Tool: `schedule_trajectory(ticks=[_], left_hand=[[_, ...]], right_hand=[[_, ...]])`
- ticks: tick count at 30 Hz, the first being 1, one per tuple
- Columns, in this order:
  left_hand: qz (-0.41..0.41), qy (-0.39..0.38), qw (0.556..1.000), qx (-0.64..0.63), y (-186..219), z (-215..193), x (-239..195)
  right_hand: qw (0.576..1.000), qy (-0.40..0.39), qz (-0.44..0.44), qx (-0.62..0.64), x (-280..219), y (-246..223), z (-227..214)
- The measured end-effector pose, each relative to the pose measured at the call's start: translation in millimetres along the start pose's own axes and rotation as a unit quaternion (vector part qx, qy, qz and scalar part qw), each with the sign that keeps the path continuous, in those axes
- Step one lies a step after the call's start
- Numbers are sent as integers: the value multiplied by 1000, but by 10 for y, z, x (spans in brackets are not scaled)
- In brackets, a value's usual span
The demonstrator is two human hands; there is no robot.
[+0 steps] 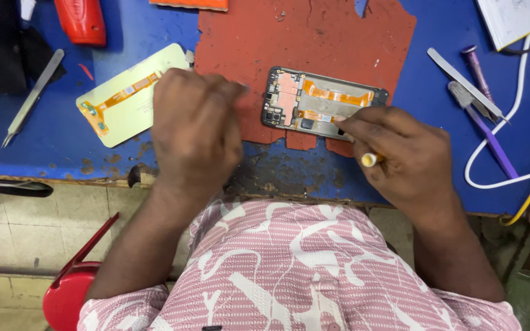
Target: The person disassembles a mobile phone on a workbench, using tweezers and a screwdriver to remove screws and internal components. They detach a small black part, place it on the phone, and continue adjusting internal parts with tools.
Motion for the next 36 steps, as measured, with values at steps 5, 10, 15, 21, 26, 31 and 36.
schedule_trajectory(ticks=[5,10,15,21,26,31,36], left_hand=[[55,-78,995,-17,167,216,-171],[69,-133,988,36,213,381,-250],[46,-162,985,24,151,420,-244],[25,-187,982,-6,138,435,-228],[21,-184,983,-14,129,401,-208],[14,-175,984,-9,116,404,-205],[16,-196,980,-7,114,438,-209]], right_hand=[[989,-60,-70,-114,152,-142,125],[985,-81,-87,-121,224,-168,212],[983,-95,-89,-129,221,-144,247],[986,-92,-81,-116,224,-131,237],[987,-88,-75,-108,227,-122,236],[989,-86,-64,-100,212,-94,252],[990,-81,-65,-94,210,-79,266]])
Point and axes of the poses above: each hand's wrist, its own x-axis towards the middle knuckle, its own z-axis out of the palm, y = z × x, the point moved 6 cm from there along x, towards the middle knuckle, and after that the axes turned 13 degrees about -z, right-handed, at the moved point
